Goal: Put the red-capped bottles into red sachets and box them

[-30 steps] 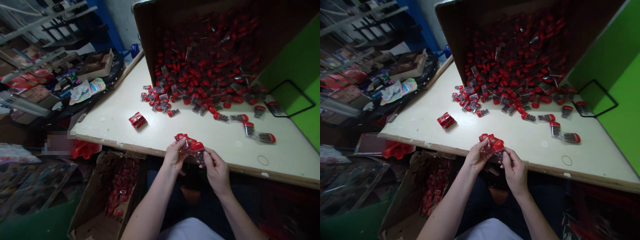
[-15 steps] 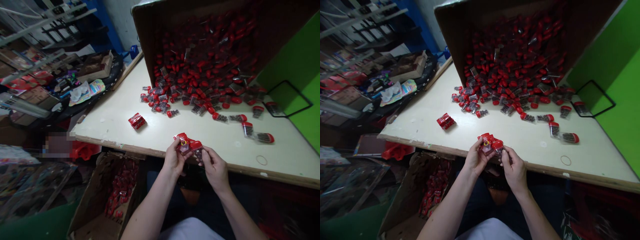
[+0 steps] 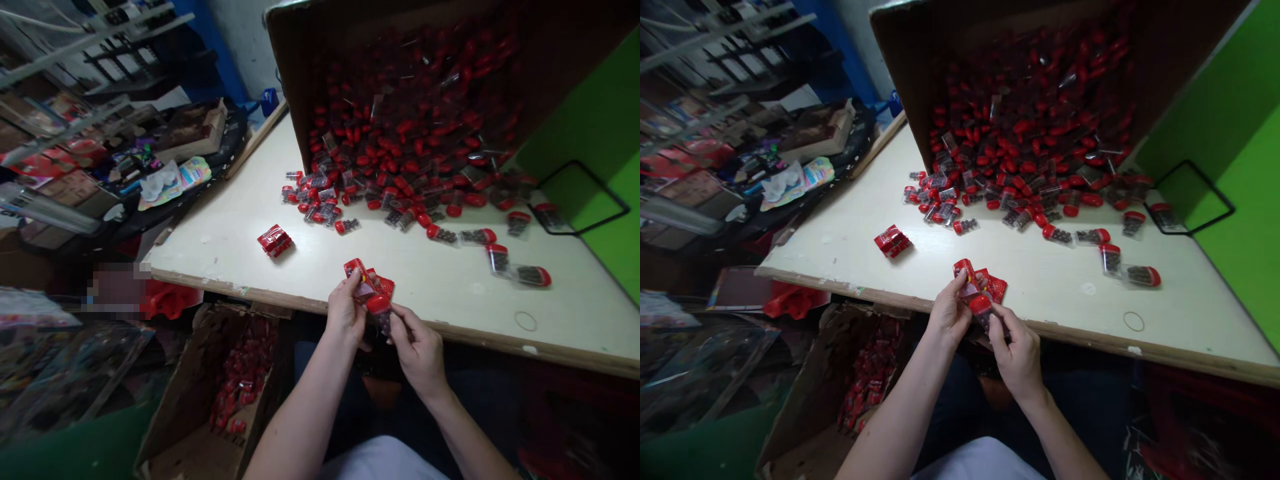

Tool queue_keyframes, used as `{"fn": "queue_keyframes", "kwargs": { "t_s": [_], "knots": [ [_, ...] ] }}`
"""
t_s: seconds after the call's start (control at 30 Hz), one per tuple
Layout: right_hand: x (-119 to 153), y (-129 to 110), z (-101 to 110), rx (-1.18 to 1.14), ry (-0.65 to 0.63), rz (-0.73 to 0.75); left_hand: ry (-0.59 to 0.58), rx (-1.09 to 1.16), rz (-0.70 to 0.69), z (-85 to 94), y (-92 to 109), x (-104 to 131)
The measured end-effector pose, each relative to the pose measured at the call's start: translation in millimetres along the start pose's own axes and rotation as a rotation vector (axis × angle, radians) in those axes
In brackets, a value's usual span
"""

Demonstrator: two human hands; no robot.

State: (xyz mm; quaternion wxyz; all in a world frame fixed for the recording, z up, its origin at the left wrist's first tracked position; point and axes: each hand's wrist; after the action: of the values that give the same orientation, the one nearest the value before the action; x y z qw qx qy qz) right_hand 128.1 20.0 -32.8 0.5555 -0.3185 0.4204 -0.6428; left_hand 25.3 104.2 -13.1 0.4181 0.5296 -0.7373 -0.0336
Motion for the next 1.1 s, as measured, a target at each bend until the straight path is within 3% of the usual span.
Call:
{"fn": "queue_keyframes", "kwargs": {
  "t_s": [0.4, 0.57, 0.73, 1.1],
  "knots": [
    [-8, 3, -5, -0.089, 0.119, -0.149, -0.039, -0.043, 0.098, -1.9, -10, 11],
    [-6, 5, -4, -0.155, 0.125, -0.181, -0.064, -0.053, 0.035, 1.0, -9, 7],
    [-1, 3, -2, -0.163, 0.136, -0.171, -0.013, -0.060, 0.002, 0.6, -4, 3],
    [-2, 1, -10, -0.171, 0.159, -0.190, 0.007, -0.046, 0.018, -1.9, -9, 6]
  ]
}}
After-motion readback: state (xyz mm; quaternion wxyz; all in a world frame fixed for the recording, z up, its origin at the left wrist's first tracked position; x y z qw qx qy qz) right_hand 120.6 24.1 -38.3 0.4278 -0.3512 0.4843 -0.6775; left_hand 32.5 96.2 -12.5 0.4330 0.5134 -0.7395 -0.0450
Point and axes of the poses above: each hand's wrist, its own x-axis away from the middle knuckle, its own z-axis out of the back of the hand, y = z × x, and after that the axes turned 4 degrees about -y, right-handed
